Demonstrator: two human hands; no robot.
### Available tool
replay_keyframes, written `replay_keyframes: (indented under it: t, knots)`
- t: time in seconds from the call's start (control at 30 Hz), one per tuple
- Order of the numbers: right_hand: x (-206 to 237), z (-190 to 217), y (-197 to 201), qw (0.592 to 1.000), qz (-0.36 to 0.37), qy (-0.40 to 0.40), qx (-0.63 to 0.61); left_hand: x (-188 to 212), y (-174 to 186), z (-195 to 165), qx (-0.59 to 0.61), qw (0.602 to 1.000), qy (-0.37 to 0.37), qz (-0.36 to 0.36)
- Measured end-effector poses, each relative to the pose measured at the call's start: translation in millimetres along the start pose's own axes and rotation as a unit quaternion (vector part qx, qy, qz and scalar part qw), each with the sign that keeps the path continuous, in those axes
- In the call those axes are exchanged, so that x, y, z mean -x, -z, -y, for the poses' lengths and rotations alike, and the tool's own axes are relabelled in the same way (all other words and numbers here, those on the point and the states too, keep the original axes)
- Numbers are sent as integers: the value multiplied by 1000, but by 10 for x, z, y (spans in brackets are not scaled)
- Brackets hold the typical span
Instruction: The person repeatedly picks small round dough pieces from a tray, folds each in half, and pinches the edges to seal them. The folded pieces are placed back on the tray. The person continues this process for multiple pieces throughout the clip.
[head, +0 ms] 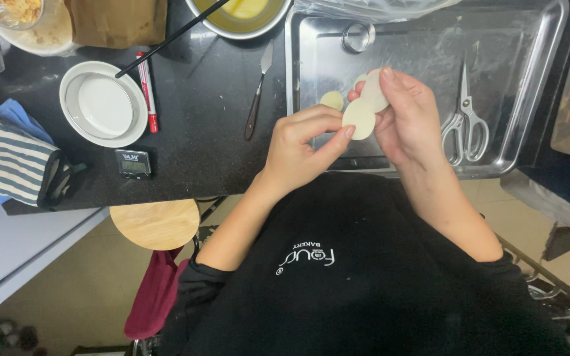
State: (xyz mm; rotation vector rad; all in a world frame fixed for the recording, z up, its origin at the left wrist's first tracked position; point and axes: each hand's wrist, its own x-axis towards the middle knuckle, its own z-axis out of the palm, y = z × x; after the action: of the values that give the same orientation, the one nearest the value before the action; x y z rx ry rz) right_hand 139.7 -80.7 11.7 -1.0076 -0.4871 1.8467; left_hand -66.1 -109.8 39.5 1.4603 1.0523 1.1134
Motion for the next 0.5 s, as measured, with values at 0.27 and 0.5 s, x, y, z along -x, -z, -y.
replay_keyframes:
  t: [0.27, 0.5]
  knots:
    - [-82, 8, 96, 997, -31, -55, -51, 100, 54, 450, 485, 853, 164, -97]
    - [-37, -3, -8, 998, 13, -61, 20, 98, -53, 754, 493, 820, 283, -59]
